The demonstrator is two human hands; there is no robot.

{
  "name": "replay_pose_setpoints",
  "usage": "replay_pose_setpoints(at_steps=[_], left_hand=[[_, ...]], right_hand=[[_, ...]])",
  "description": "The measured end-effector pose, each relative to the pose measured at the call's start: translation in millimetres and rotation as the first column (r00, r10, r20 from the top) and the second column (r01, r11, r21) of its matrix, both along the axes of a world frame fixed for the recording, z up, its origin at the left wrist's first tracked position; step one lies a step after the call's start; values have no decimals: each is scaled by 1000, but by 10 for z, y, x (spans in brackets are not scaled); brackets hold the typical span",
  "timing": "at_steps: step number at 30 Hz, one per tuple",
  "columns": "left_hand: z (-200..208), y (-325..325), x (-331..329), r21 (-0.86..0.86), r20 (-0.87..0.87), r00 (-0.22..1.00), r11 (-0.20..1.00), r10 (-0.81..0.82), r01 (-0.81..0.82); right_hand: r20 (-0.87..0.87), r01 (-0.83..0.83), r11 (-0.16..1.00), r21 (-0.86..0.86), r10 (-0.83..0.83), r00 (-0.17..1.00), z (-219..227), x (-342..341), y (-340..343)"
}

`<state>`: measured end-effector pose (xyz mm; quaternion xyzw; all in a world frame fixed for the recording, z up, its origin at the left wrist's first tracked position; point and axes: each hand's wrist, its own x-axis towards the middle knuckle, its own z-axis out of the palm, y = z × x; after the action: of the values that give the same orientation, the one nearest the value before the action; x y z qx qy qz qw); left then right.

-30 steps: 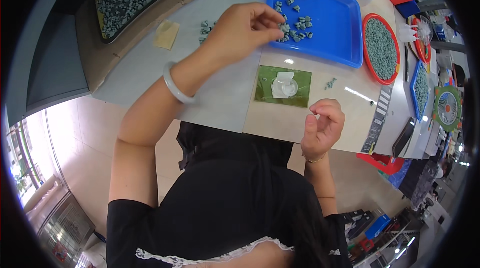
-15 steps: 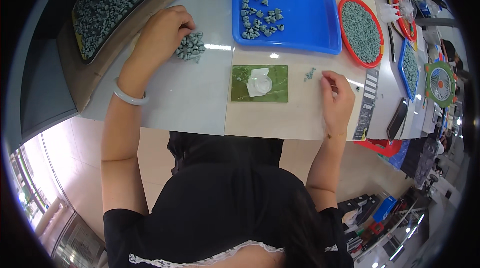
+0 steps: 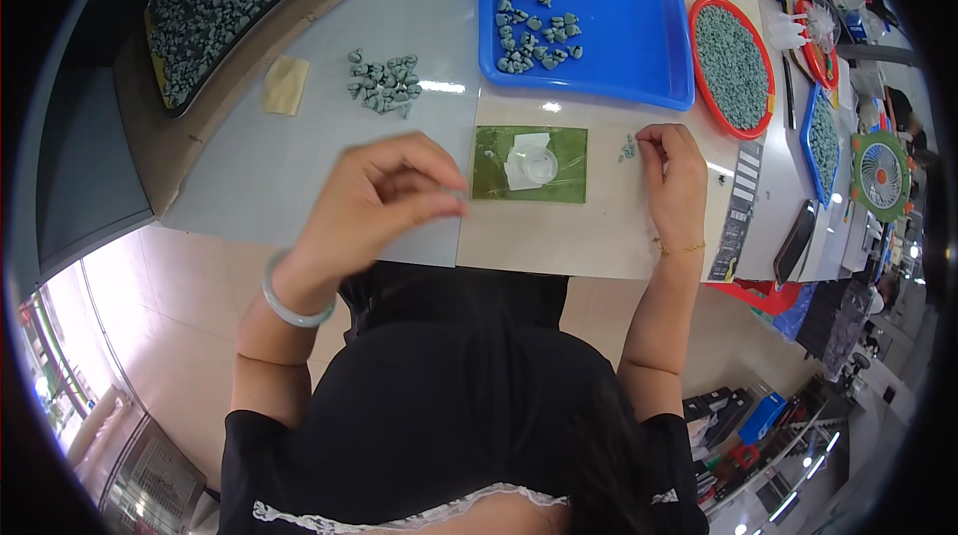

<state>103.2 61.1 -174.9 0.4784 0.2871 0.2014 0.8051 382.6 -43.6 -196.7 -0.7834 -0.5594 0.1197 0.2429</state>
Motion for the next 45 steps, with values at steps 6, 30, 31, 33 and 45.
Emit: replay_pose_setpoints(at_steps=[6, 30, 31, 33, 45], left_hand=[[-101, -214, 27, -110, 80, 996, 993, -34, 43], [-205, -324, 63, -177, 82, 995, 982, -53, 67], [-210, -325, 66, -157, 86, 995, 985, -54, 67], [-191, -325, 76, -187, 102, 994, 980, -49, 68], [-186, -360, 121, -354, 87, 996, 935, -4, 34]], right_hand=[[-5, 68, 997, 32, -68, 998, 20, -175, -29], [-721, -153, 929, 338, 359, 592, 41, -1125, -144], [-714, -126, 937, 325, 331, 617, 46, -1126, -144], [-706, -99, 945, 313, 301, 641, 55, -1128, -142], [-375, -142, 881, 451, 332, 865, 40, -999, -63]])
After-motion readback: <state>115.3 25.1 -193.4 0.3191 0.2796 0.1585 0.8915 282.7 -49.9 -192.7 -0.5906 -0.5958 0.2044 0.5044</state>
